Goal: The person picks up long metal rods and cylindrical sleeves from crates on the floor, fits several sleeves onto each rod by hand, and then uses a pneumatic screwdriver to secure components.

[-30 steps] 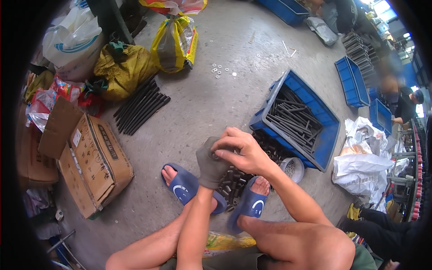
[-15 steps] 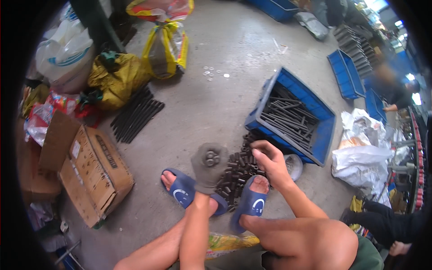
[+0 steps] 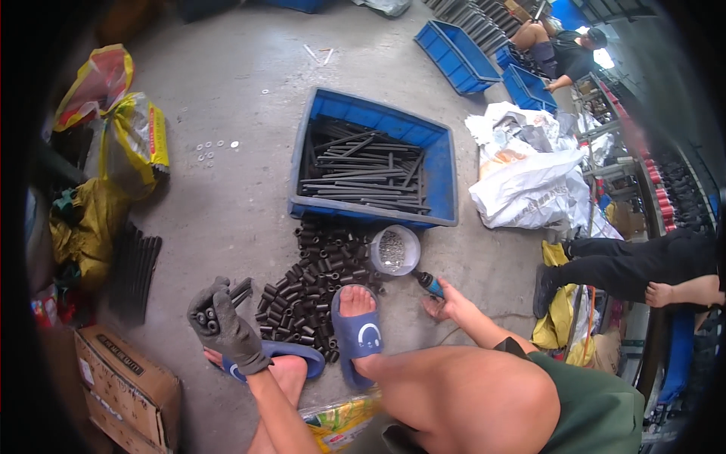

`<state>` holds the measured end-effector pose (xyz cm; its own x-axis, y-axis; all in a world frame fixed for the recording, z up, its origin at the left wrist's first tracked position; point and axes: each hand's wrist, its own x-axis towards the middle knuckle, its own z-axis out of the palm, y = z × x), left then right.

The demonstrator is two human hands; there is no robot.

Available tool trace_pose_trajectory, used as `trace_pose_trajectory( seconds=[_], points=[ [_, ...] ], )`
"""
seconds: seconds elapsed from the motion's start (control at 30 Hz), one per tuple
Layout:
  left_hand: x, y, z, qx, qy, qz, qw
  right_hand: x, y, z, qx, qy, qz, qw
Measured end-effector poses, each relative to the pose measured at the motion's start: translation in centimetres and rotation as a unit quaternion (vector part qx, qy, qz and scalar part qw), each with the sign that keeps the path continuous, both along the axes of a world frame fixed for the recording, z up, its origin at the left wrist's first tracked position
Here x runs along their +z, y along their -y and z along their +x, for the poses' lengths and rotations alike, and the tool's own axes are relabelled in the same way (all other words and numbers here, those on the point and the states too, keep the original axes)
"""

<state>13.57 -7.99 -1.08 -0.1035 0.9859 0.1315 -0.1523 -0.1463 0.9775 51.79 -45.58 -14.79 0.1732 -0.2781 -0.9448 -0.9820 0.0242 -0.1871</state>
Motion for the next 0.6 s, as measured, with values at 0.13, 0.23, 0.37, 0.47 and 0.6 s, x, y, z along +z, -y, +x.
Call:
trace_pose_trajectory(
  seconds=[0.13, 0.23, 0.37, 0.47, 0.6],
  points=[
    [-0.4, -0.2, 1.4, -0.015, 0.006, -0.019, 1.000, -1.6, 1.9, 2.1, -0.104, 0.006, 0.011, 0.994],
    [-0.4, -1.3, -0.2, 0.024, 0.015, -0.025, 0.999, 2.9, -3.3, -3.0, -0.186, -0.016, -0.069, 0.980],
    [-0.6, -1.8, 0.5, 0.001, -0.051, -0.034, 0.998, 11.4, 4.4, -12.9, -0.016, -0.118, -0.038, 0.992],
    [0.3, -1.2, 2.5, -0.049, -0.031, 0.024, 0.998, 15.5, 6.3, -14.2, 0.087, -0.103, 0.002, 0.991],
    [0.6, -1.1, 2.9, -0.044, -0.019, 0.037, 0.998, 16.9, 0.1, -9.1, 0.210, 0.087, 0.080, 0.970]
  ],
)
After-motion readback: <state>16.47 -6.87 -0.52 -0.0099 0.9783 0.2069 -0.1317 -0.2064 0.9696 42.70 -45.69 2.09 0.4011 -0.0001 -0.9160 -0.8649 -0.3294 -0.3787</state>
